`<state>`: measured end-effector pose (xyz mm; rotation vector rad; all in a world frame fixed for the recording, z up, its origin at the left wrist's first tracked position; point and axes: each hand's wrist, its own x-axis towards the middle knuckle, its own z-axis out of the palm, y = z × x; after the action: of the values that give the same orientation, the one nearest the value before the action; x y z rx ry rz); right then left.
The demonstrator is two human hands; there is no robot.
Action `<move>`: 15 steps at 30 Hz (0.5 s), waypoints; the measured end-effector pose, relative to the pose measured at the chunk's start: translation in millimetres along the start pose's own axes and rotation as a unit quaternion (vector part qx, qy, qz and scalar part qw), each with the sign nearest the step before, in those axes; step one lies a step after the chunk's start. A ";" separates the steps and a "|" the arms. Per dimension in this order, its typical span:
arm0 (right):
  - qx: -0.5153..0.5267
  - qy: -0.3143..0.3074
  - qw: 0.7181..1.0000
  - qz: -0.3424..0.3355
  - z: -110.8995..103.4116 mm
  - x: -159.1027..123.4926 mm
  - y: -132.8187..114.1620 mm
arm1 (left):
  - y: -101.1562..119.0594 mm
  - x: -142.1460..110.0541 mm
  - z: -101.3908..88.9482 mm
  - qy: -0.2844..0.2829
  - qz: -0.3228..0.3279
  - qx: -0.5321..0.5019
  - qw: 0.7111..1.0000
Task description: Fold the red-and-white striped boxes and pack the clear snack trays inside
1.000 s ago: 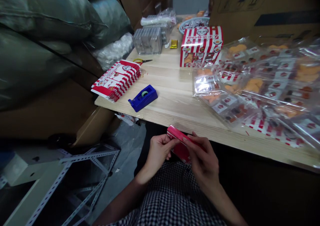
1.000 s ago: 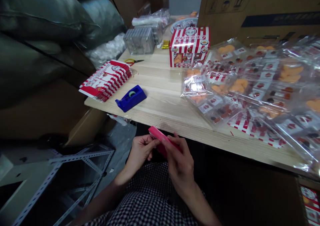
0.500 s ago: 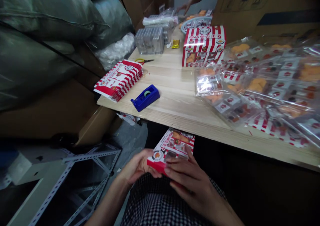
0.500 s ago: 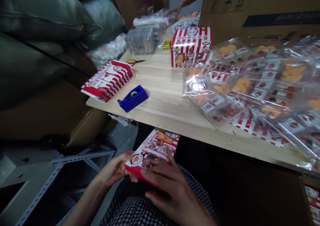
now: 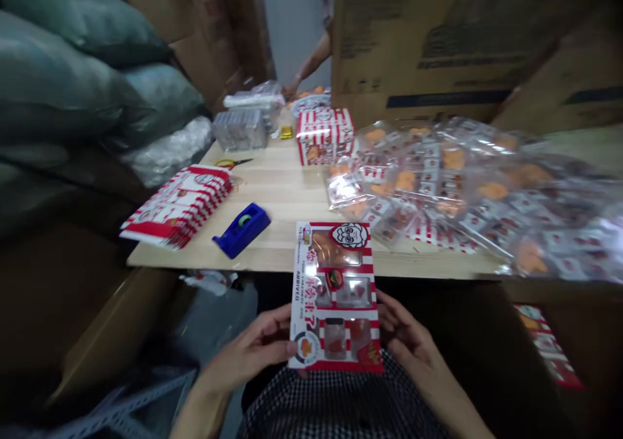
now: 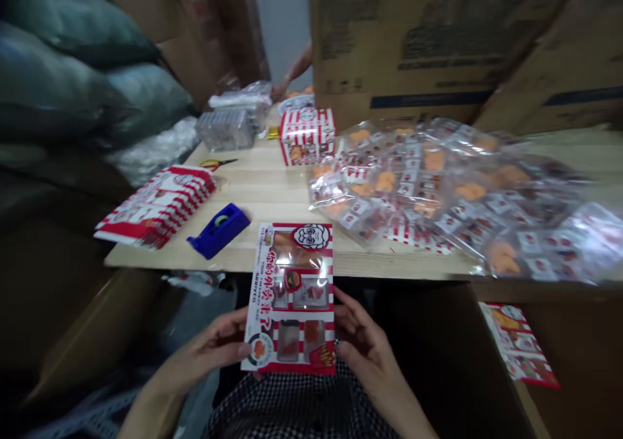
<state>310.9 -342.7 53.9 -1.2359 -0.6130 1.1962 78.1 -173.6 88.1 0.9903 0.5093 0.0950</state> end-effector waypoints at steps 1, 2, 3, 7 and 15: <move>0.039 0.010 0.999 0.005 3.4 -1.1 -2.9 | 0.0 15.9 7.2 -0.032 0.004 0.020 0.999; 0.071 0.034 0.997 0.010 3.9 -3.0 -7.3 | -1.3 31.3 15.0 -0.056 0.006 0.038 0.998; 0.096 0.068 0.993 0.013 0.5 -6.0 -13.6 | -3.5 45.4 22.9 -0.070 0.005 0.057 0.996; 0.095 0.247 0.964 -0.009 -61.1 -47.1 -54.4 | -13.1 84.6 38.6 -0.038 -0.002 0.181 0.983; -0.301 0.589 0.749 0.035 -270.6 -236.9 -68.9 | -21.3 136.4 17.9 0.058 -0.071 0.263 0.961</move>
<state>497.0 -655.3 95.4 -2.2400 0.0610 0.0357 202.9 -157.9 28.4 1.4685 0.7324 -0.1183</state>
